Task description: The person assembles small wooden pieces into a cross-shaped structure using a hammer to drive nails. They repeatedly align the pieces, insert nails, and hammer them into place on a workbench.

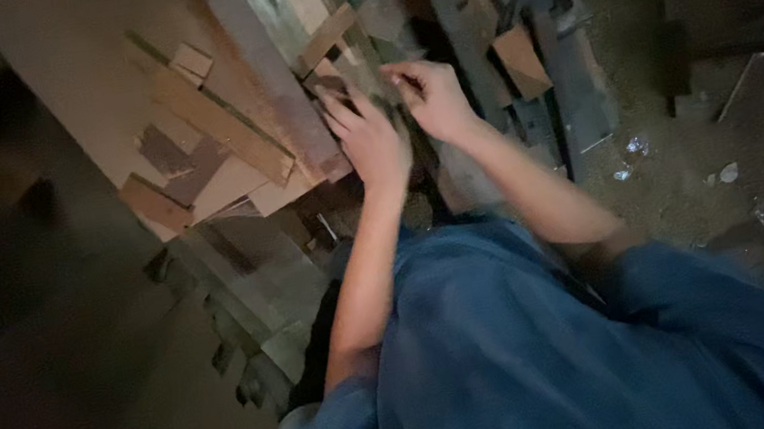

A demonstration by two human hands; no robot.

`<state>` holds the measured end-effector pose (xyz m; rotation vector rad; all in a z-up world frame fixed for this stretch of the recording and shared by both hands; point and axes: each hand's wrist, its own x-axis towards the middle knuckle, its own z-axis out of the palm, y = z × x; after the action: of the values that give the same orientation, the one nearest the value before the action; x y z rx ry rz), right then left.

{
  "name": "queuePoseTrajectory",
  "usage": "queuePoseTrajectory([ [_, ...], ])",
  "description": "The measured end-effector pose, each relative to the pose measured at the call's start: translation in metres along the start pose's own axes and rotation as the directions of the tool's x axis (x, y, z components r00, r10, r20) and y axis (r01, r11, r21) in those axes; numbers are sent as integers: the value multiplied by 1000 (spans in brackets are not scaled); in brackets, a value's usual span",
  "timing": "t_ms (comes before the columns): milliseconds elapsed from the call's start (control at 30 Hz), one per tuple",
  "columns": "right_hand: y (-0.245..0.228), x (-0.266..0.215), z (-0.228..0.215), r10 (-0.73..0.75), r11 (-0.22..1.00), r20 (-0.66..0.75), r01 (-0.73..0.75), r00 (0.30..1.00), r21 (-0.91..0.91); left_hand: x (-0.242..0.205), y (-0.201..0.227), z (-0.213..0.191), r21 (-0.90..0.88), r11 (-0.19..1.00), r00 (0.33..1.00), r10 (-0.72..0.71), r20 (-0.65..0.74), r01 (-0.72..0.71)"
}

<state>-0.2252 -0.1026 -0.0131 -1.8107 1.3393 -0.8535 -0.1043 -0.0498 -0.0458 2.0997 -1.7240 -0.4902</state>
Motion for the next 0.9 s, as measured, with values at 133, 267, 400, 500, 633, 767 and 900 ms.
queuePoseTrajectory([
  [133, 4, -12, -25, 211, 977, 104, -205, 972, -63, 26, -2, 31, -235, 952, 970, -223, -96, 196],
  [267, 18, -31, -59, 253, 967, 148, -250, 956, -40, 23, -4, 37, -510, 813, 916, -386, -107, 282],
  [400, 43, -37, -95, 112, 990, 80, -119, 990, 81, 24, 1, 28, -547, 770, 882, -457, -113, 329],
  [500, 54, -49, -113, 120, 980, 12, -121, 993, 158, 10, 9, 21, -979, 66, 946, -276, 170, 195],
  [633, 49, -46, -137, 221, 960, -63, -205, 973, 191, -9, 35, 13, -956, -108, 962, 44, 270, 274],
  [767, 40, -39, -155, -230, 953, -95, 244, 969, 182, -25, 59, 13, -915, -71, 899, 229, 372, 397],
  [900, 28, -36, -169, -298, 949, -38, 301, 954, 96, -18, 74, 12, -953, 127, 911, 284, 300, 275],
])
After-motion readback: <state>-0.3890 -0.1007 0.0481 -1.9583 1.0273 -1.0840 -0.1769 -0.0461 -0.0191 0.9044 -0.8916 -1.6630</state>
